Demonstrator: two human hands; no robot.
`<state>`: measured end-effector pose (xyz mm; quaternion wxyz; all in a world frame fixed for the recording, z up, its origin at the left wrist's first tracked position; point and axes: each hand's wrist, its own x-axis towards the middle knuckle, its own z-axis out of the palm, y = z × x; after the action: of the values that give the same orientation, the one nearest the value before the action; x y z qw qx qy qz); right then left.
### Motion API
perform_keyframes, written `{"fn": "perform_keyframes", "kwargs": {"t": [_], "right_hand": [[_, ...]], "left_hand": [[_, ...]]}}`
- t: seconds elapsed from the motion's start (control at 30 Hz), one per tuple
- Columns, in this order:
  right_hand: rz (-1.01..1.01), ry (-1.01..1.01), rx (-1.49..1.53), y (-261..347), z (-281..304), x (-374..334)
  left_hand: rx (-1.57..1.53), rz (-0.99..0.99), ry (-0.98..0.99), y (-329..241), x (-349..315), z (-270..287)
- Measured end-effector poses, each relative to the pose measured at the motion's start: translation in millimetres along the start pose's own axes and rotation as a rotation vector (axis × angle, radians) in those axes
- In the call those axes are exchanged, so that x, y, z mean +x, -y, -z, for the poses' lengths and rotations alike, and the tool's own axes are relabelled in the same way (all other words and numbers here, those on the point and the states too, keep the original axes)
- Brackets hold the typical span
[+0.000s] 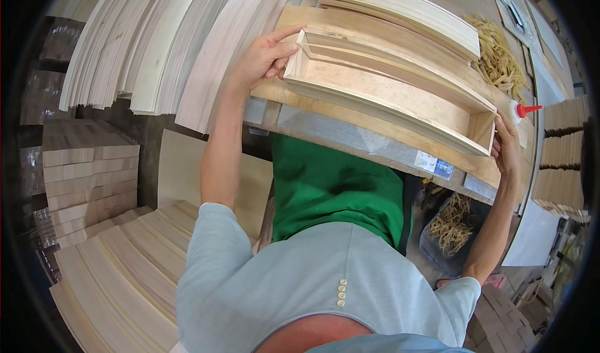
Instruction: The recorder is applying glue and assembling wooden boards into rectangular boxes and frames.
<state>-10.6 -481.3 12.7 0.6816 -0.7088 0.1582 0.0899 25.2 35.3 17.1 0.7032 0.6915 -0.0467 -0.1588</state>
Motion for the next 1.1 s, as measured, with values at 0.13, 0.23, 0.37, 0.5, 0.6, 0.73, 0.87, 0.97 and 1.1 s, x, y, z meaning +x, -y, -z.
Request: {"fn": "perform_keyframes", "kwargs": {"t": [0.13,0.23,0.37,0.5,0.6,0.73,0.87,0.97,1.1], "right_hand": [[0.036,0.009,0.020,1.1,-0.6,0.0],[0.051,0.048,0.019,4.8,-3.5,8.9],[0.066,0.041,0.104,-8.9,14.5,30.4],[0.037,0.098,0.187,-15.8,15.6,37.3],[0.027,0.096,0.211,-11.4,9.7,28.8],[0.048,0.056,-0.082,16.3,10.6,-7.5],[0.531,-0.174,-0.724,51.6,-39.6,-26.9],[0.532,0.078,-0.753,88.1,-130.1,-8.9],[0.611,0.626,-0.854,93.0,-264.2,47.9]], "left_hand": [[-0.021,-0.002,0.025,-1.0,5.3,0.0],[0.001,0.030,-0.091,-1.2,18.1,0.4],[-0.154,0.059,-0.120,1.5,38.5,1.3],[-0.567,0.166,0.047,34.7,51.8,25.8],[-0.266,0.129,-0.124,30.2,48.5,18.3],[0.443,0.180,-0.189,-12.0,11.0,-8.8],[0.655,-0.135,-0.262,7.0,-3.1,-23.3],[0.656,-0.089,-0.299,3.8,-7.7,-36.1],[0.715,0.012,-0.305,6.2,-4.7,-38.0]]}}
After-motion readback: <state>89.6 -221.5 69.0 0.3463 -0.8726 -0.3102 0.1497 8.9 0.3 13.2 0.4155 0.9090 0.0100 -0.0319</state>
